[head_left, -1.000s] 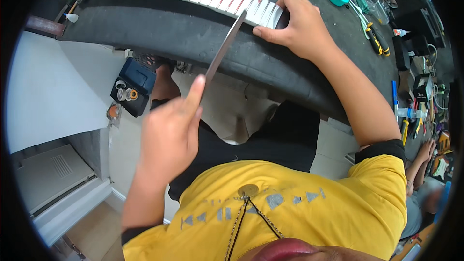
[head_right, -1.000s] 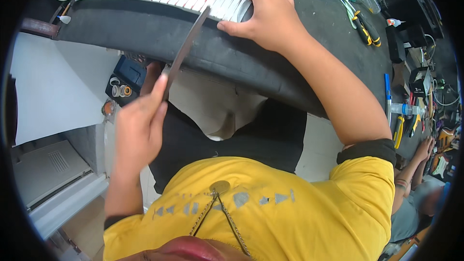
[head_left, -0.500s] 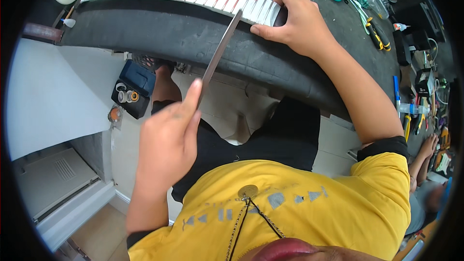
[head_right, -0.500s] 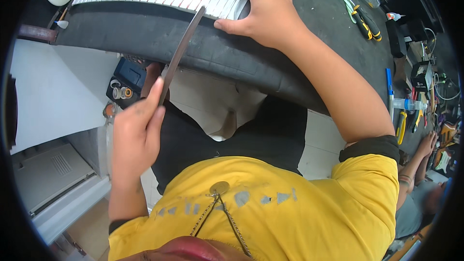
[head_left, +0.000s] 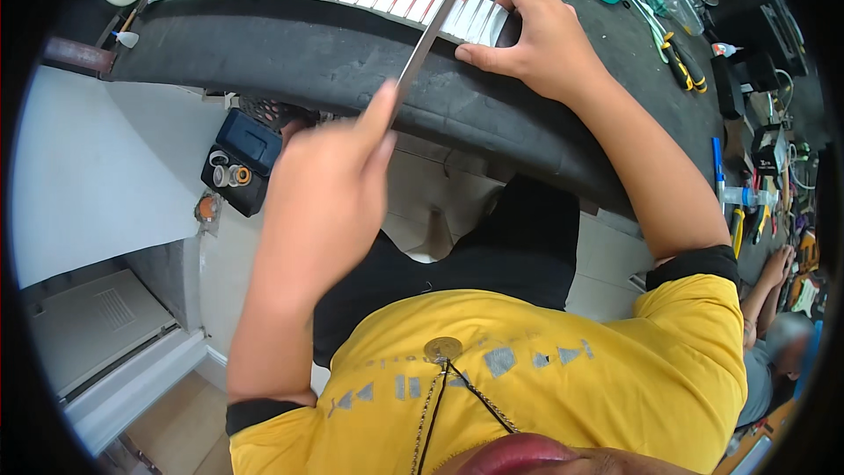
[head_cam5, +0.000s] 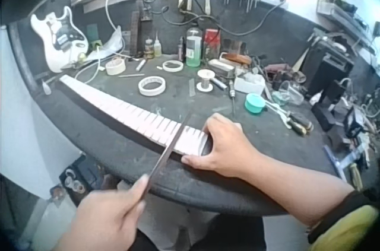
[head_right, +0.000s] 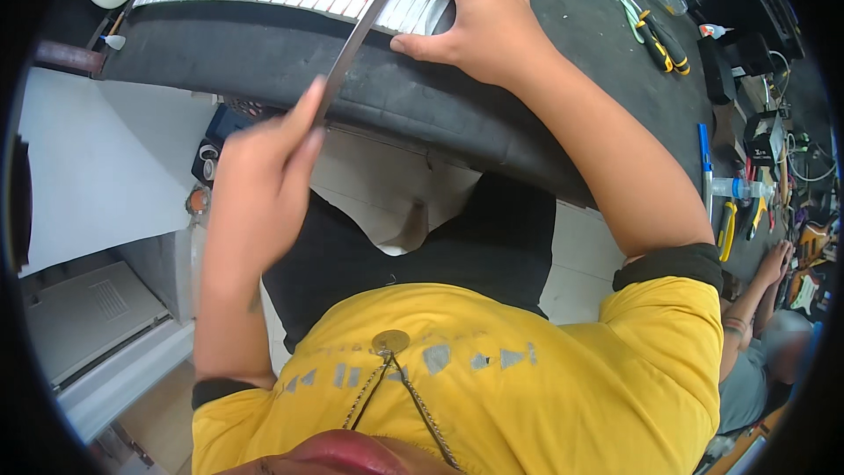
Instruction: The person uses a file to smooth the edges of the frets on a guitar neck, moving the file back and forth along the side of the neck.
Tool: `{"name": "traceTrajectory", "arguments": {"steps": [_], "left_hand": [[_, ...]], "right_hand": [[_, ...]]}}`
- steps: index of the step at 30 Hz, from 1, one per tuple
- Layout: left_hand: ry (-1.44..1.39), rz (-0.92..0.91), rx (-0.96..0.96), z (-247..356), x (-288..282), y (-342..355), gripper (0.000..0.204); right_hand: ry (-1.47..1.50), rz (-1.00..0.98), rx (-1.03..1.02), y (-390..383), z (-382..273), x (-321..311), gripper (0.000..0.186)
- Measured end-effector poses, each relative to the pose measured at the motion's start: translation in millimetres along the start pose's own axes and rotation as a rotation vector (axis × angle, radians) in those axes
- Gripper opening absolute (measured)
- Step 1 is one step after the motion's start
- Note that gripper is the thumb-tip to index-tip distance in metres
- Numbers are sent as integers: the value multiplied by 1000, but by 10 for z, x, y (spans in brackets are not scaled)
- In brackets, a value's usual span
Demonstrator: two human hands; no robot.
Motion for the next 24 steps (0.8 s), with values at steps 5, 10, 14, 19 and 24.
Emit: {"name": "traceTrajectory", "arguments": {"steps": [5,10,14,19,24], "left_hand": [[-99,29,-53,-124,-130,-314,49],[74,83,107,-75,281,813,40],[58,72,17,-31,335,844,35],[-91,-18,-92,-126,-158,-348,51],[-21,20,33,-106,-6,61,43]], "right_hand": [[4,-10,-30,-14,-13,61,74],[6,-16,-30,65,-77,42,73],[34,-32,1,44,-37,39,73],[-25,-10,-15,-3,-2,14,73],[-10,-5,-19,6,-12,19,73]]}}
Point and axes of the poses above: each hand's wrist, its own y-axis towards the middle knuckle, its own x-axis out of the palm, z = x × y, the point moved 5 cm from there along y, towards the middle knuckle, and after that the axes turned 10 degrees about z, right-handed, at the moved point
